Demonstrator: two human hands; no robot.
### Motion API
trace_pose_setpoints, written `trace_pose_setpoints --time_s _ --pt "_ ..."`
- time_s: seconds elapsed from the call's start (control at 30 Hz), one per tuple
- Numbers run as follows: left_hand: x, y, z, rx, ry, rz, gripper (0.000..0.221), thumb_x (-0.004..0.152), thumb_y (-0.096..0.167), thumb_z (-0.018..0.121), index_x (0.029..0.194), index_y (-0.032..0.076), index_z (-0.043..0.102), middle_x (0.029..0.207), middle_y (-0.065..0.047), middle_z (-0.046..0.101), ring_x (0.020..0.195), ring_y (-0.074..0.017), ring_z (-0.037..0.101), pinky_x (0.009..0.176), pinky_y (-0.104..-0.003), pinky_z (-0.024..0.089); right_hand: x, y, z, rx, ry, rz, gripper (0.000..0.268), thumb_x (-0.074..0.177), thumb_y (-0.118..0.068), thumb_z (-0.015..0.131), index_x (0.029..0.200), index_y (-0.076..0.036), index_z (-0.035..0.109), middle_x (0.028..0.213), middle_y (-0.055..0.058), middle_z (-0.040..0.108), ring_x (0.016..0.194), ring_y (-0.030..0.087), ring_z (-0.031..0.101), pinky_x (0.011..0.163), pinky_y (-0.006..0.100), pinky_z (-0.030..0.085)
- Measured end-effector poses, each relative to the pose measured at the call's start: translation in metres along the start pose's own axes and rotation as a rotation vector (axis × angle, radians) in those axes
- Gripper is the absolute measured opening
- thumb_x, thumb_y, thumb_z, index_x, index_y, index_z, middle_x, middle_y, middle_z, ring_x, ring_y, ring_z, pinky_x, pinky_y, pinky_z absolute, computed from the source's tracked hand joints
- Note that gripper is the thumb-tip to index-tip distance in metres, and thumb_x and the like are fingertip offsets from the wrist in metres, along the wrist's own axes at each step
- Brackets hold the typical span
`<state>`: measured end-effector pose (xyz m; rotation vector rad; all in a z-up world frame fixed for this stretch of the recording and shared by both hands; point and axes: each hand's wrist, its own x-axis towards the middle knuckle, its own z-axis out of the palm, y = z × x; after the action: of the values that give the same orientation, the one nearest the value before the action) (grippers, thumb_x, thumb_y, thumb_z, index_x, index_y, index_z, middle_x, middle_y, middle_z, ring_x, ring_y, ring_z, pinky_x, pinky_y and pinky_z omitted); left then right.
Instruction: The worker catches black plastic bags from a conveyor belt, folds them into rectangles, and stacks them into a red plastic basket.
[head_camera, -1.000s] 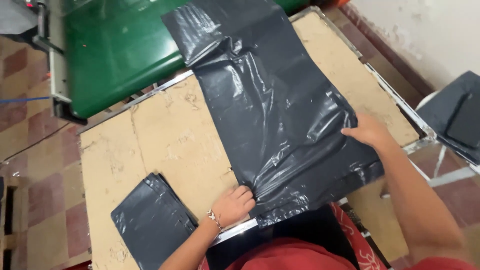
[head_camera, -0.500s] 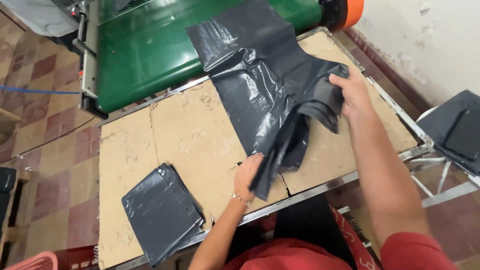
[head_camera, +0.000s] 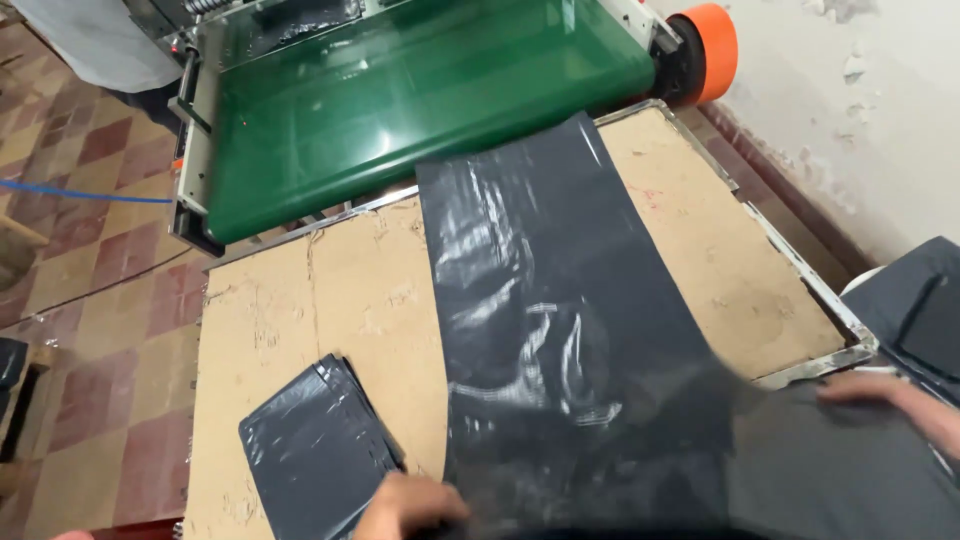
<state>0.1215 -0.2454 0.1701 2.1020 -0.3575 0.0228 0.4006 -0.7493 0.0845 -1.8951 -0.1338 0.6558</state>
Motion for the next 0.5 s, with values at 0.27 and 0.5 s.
trace_pose_setpoints --time_s 0.27,0.5 --pt "0.131 -0.289 -0.095 -0.229 0.610 -0.105 0.046 0.077 0.003 0.078 0.123 0.001 0.067 0.124 -0.013 0.068 0.117 -0.0218 0.062 0.109 -0.038 0.046 0.286 -0.111 0.085 -0.674 0.089 -0.811 0.027 0.071 -0.025 0.059 0.087 -0.016 0.078 0.100 0.005 0.076 0.098 0.021 0.066 0.089 0.037 0.046" --pt "0.225 -0.390 -0.086 -0.399 0.759 -0.843 0.067 0.083 0.057 0.072 0.134 0.020 0.049 0.134 -0.007 0.047 0.128 -0.0246 0.045 0.103 -0.042 0.043 0.445 -0.091 0.170 -0.600 0.300 -0.128 0.054 0.082 -0.048 0.074 0.107 -0.001 0.074 0.107 0.019 0.073 0.109 0.038 0.067 0.089 0.052 0.052"
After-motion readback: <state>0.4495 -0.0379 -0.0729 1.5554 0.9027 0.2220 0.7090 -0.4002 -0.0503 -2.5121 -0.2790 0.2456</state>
